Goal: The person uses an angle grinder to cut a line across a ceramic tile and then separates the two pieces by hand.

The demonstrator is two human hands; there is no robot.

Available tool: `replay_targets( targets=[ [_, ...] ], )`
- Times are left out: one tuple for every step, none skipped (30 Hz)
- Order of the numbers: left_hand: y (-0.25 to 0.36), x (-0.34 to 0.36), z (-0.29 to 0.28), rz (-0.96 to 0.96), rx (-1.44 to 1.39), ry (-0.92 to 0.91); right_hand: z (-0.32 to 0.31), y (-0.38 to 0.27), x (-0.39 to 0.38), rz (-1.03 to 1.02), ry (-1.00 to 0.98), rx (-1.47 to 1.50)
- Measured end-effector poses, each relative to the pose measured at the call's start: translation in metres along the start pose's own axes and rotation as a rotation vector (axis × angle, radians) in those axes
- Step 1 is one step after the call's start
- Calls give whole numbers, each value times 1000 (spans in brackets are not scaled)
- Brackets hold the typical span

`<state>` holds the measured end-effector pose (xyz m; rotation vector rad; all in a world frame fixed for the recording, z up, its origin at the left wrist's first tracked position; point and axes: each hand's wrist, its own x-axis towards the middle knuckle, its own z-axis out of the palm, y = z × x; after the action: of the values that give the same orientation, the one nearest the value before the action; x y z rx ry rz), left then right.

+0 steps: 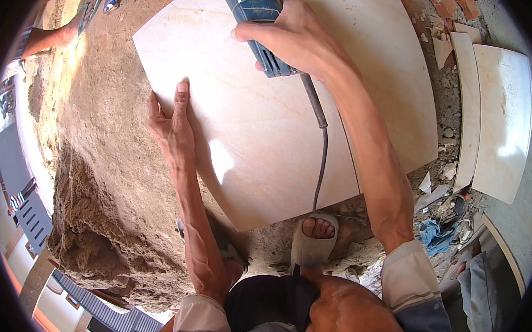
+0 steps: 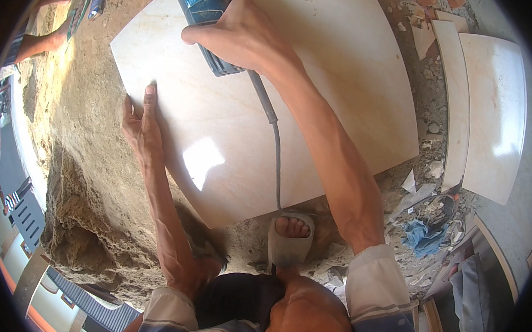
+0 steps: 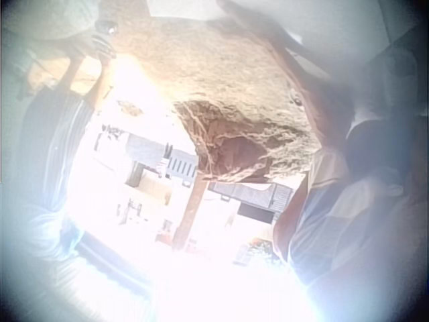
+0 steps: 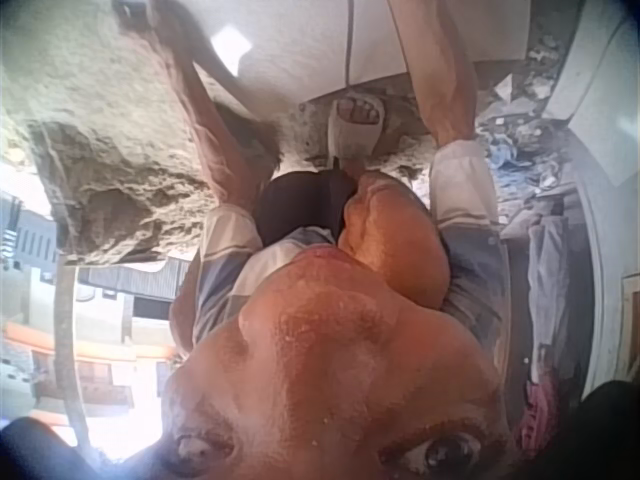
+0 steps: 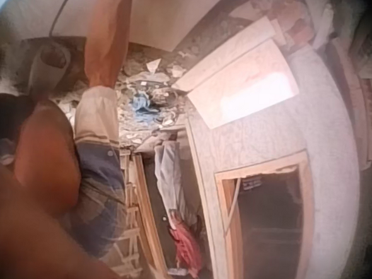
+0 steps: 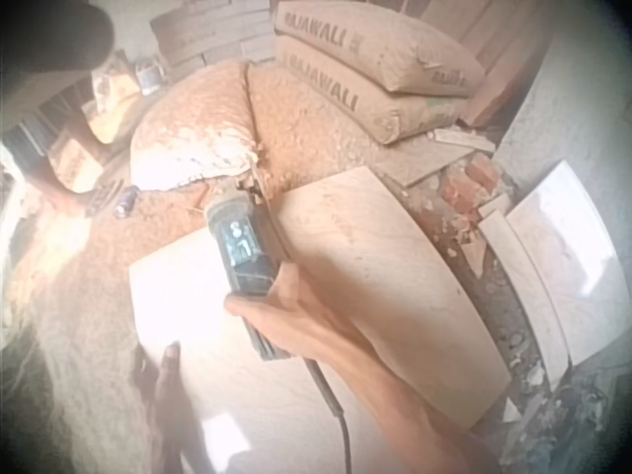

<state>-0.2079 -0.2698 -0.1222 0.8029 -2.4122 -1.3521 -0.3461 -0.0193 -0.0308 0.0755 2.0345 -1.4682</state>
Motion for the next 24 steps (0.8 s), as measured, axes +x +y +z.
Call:
replay_targets(
  targets=[
    [0,0,0,-4,-4,-2,0,1,0,-4,-19,31],
    [2,0,0,-16,-3,-2,0,2,-1,-8,-36,62],
    [4,0,0,-28,-2,-1,-1,3,0,-21,-53,50],
    [6,-1,1,-40,-1,-1,-3,4,2,-34,-69,38],
    [6,-1,1,-38,1,2,-4,5,3,-47,-85,26],
    [7,-1,2,-36,4,4,-4,5,4,-46,-87,32],
    [8,-2,2,-34,6,6,-3,6,4,-45,-88,38],
    [6,-1,1,-31,1,3,-2,7,4,-44,-91,45],
    [4,-1,1,-28,-3,0,-1,6,3,-29,-68,52],
    [3,0,0,-26,-8,-4,0,5,2,-14,-46,58],
    [3,0,0,-21,-10,-3,1,4,2,2,-23,64],
    [3,-1,0,-17,-11,-3,2,4,2,4,-9,53],
    [3,-1,0,-13,-13,-2,3,5,4,7,5,42],
    [4,-1,0,-33,-2,-7,3,7,5,10,20,31],
    [6,-1,0,-53,10,-11,2,7,4,4,7,33],
    [7,-1,0,-73,21,-16,1,6,4,-1,-6,36],
    [6,-1,0,-49,30,4,-1,5,2,-7,-20,38],
    [3,-1,1,-25,38,23,-1,4,0,-3,-19,36],
    [1,0,2,-1,47,43,-2,2,-2,1,-19,34],
    [1,0,2,2,40,31,-2,3,-4,6,-18,33],
    [1,1,2,5,33,20,-2,4,-5,5,-11,35],
    [1,1,2,8,25,9,-1,5,-5,4,-4,37],
    [-1,1,1,4,30,13,-1,5,-6,3,2,39],
    [-3,2,1,1,34,16,-1,4,-7,12,-8,35]
  ],
)
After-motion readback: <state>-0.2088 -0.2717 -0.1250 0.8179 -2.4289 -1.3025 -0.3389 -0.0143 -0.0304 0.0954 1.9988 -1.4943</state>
